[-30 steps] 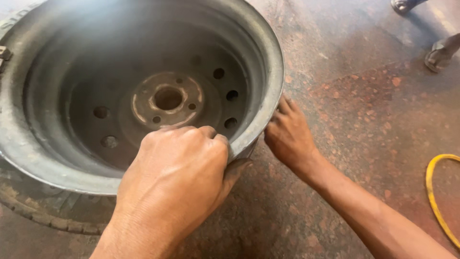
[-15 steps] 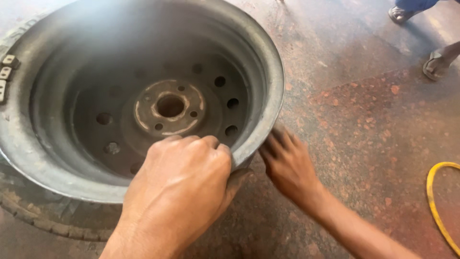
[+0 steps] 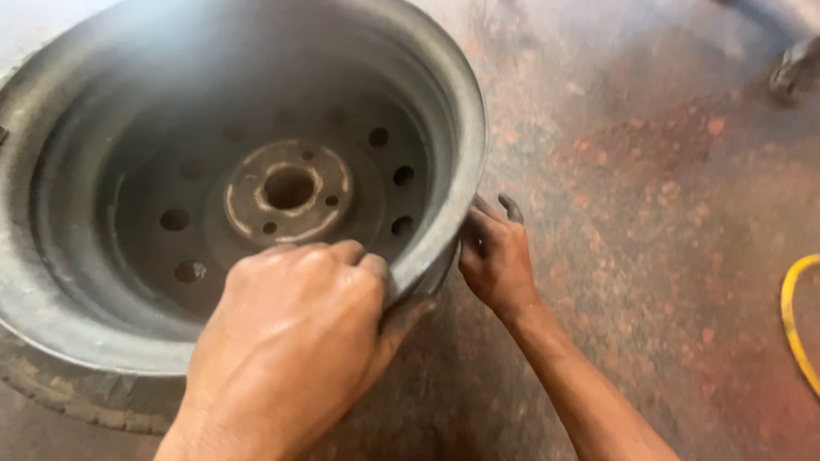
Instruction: The person scrubs the inner rim of a car wheel with a small abrasive block, rotating the wheel by hand to access different sections. The person holds the wheel steady with one hand while scrubbing with the other.
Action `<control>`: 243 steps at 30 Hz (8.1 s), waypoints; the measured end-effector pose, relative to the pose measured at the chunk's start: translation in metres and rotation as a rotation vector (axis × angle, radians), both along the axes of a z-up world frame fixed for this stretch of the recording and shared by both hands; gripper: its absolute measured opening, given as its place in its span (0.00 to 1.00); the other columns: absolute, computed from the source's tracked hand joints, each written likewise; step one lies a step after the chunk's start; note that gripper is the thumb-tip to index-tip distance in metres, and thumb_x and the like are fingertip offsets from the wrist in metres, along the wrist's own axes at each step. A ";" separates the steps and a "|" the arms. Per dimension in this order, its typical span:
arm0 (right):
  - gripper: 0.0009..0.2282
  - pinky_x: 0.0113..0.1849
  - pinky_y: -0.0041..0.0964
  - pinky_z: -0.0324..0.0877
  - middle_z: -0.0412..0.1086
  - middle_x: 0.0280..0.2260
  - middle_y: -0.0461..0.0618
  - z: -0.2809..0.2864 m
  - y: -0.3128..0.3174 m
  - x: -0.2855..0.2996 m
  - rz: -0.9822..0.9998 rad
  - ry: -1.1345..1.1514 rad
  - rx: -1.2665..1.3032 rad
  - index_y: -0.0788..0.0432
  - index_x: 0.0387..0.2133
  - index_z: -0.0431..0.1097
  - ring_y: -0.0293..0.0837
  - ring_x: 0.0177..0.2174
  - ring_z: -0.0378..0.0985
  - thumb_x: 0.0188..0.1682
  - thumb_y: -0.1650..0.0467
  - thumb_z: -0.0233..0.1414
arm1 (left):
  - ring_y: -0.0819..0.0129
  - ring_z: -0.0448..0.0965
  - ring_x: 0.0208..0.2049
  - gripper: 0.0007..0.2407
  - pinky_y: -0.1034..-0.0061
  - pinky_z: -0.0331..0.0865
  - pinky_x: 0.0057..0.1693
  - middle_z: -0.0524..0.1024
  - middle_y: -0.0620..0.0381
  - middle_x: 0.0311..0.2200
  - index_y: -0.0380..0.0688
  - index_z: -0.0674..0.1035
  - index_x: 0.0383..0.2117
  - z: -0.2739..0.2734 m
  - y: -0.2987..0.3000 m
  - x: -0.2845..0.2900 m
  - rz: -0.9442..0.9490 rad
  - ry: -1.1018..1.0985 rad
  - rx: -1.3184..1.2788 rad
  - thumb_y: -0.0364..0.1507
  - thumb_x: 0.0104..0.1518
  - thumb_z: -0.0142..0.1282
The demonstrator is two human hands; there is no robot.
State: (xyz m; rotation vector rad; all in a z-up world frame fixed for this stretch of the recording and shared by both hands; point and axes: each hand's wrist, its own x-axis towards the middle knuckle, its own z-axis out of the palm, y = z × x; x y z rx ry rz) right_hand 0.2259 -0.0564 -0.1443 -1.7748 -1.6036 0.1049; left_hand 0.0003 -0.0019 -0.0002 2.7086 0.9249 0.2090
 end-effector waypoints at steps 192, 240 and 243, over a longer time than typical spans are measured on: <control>0.14 0.37 0.38 0.77 0.78 0.38 0.59 0.009 -0.019 -0.064 -0.504 1.102 0.203 0.69 0.44 0.70 0.48 0.36 0.82 0.48 0.70 0.56 | 0.68 0.79 0.21 0.25 0.73 0.70 0.32 0.76 0.62 0.18 0.48 0.79 0.15 -0.024 -0.032 -0.022 0.181 -0.096 0.555 0.57 0.52 0.57; 0.10 0.41 0.40 0.76 0.76 0.40 0.57 -0.059 0.020 0.026 0.099 0.942 0.184 0.65 0.48 0.71 0.43 0.36 0.78 0.58 0.72 0.48 | 0.67 0.84 0.27 0.23 0.70 0.74 0.35 0.80 0.56 0.25 0.44 0.82 0.27 -0.061 -0.031 -0.048 0.144 0.073 0.353 0.53 0.42 0.65; 0.06 0.44 0.42 0.75 0.70 0.41 0.60 -0.056 -0.010 0.002 0.072 0.713 0.338 0.67 0.42 0.67 0.47 0.40 0.75 0.58 0.73 0.49 | 0.65 0.83 0.26 0.18 0.68 0.73 0.35 0.83 0.53 0.29 0.48 0.81 0.23 -0.063 -0.027 -0.036 0.190 0.022 0.422 0.49 0.43 0.66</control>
